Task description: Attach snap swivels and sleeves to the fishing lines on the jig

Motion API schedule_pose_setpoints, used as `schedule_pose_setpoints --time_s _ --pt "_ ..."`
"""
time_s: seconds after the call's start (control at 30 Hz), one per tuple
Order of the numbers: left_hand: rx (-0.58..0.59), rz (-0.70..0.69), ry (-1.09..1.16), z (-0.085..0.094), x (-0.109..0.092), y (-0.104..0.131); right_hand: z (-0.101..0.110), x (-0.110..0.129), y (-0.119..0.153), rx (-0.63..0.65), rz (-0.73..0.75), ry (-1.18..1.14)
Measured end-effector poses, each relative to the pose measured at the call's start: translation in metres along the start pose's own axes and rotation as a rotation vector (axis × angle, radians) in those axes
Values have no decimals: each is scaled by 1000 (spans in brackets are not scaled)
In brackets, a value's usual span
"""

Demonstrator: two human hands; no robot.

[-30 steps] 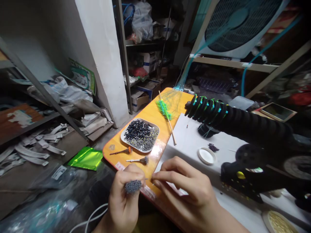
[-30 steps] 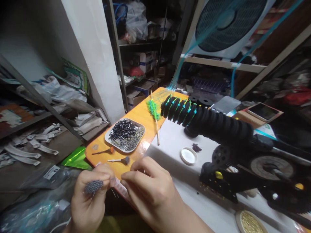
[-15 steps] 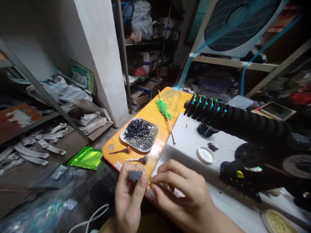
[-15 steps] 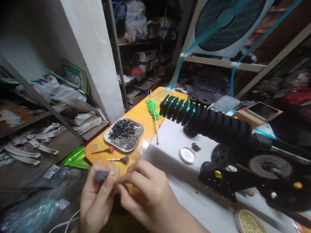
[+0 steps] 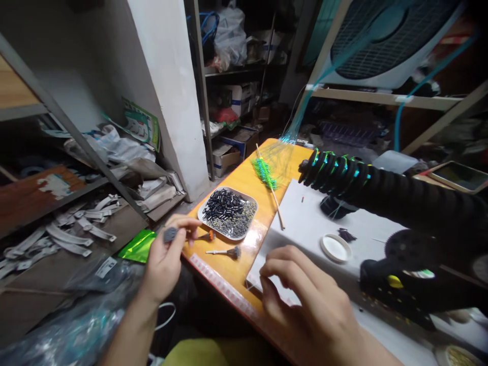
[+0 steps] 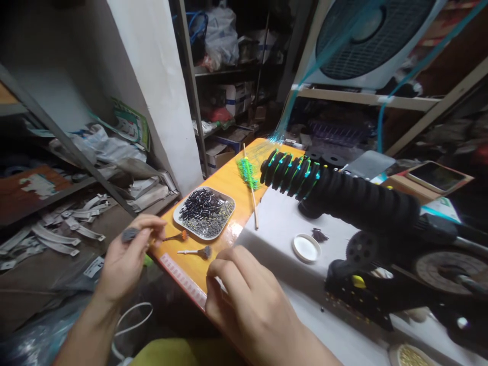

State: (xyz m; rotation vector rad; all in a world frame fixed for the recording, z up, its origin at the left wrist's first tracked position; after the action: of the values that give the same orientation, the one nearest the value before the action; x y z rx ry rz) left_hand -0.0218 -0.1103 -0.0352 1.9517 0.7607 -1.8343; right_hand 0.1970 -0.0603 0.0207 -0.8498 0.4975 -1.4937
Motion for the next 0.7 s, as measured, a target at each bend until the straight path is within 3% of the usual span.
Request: schedule_pose_setpoints --time_s 0.13,0.27,0.43,0.6,0.7 --pt "184 -58 -728 10 1 -20 -2 -5 -2 -9 -43 -59" --pt "171 -28 -866 8 13 -22 0 -10 0 7 -114 -150" --pt "147 -50 -759 -13 5 3 4 -14 1 -29 -185 -198" --pt "170 43 -260 -49 -7 38 7 -17 1 -189 -239 -268" --pt "198 27 -117 -70 -8 48 8 -21 2 -229 -306 -329"
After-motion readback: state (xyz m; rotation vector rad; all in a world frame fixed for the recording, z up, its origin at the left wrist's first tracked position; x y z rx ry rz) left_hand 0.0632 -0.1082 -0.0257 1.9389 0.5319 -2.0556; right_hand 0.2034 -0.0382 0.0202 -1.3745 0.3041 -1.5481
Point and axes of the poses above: each hand's wrist, its own y-axis away from the middle knuckle, its own z-axis out of the back of the hand, x = y × z, the point moved 5 cm from there along -y, towards the middle knuckle, and after that the axes turned 14 degrees about z, right-handed, at the moved point
